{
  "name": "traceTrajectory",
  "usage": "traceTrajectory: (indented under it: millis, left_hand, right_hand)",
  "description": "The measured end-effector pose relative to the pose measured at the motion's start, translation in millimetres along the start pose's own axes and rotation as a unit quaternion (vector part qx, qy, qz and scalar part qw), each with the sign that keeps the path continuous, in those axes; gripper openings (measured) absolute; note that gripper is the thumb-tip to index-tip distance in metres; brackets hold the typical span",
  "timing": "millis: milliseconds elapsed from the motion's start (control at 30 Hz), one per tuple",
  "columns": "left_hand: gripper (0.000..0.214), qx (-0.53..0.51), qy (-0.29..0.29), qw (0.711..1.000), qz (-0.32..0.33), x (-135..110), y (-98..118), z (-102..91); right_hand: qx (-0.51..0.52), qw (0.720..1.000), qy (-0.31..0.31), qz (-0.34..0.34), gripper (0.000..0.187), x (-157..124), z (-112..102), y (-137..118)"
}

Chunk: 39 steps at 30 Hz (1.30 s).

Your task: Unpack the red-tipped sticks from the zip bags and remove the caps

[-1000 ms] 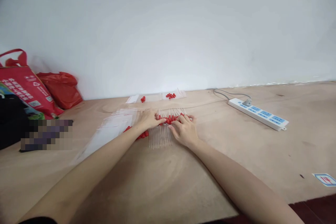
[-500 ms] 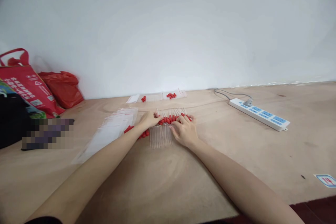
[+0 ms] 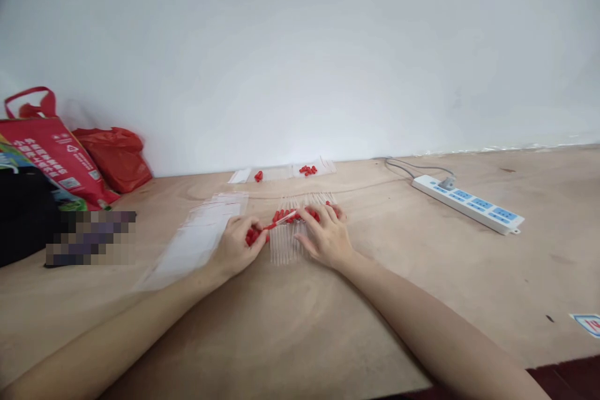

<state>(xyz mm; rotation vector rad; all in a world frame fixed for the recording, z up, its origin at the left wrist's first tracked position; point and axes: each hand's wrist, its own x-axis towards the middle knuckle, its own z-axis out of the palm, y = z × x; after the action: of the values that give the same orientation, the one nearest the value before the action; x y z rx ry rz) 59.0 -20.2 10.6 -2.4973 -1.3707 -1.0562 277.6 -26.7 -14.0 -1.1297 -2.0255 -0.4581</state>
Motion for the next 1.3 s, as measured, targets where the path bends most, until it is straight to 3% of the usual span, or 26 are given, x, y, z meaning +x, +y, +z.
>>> traceTrajectory:
  millis: [133, 300, 600, 867, 1167, 1233, 1300]
  left_hand:
    - [0.013, -0.003, 0.003, 0.995, 0.101, -25, 0, -5.3]
    - [0.016, 0.0, 0.005, 0.992, 0.128, -28, 0, -2.5]
    - [0.016, 0.036, 0.015, 0.982, 0.186, -26, -2, 6.0]
    - [0.02, 0.0, 0.008, 0.983, 0.186, -29, 0, 0.9]
    - [0.019, -0.019, 0.0, 0.983, 0.18, -30, 0, -3.1]
    - [0.02, -0.014, 0.02, 0.987, 0.157, -30, -9, -7.7]
    - [0.02, -0.001, 0.063, 0.992, 0.113, -29, -19, -13.3]
  right_hand:
    - [0.016, 0.995, -0.036, -0.087, 0.035, 0, -1, -12]
    - [0.047, 0.991, -0.055, -0.116, 0.022, -1, 7, -19]
    - [0.039, 0.989, -0.017, -0.144, 0.02, -2, 10, -25]
    - [0.041, 0.979, 0.033, -0.199, 0.016, -1, 6, -23]
    - [0.019, 0.975, 0.065, -0.212, 0.013, -3, 4, -19]
    - [0.02, 0.98, 0.071, -0.184, 0.017, -4, 0, -8]
    - [0.016, 0.991, 0.076, -0.106, 0.02, -4, -4, 4]
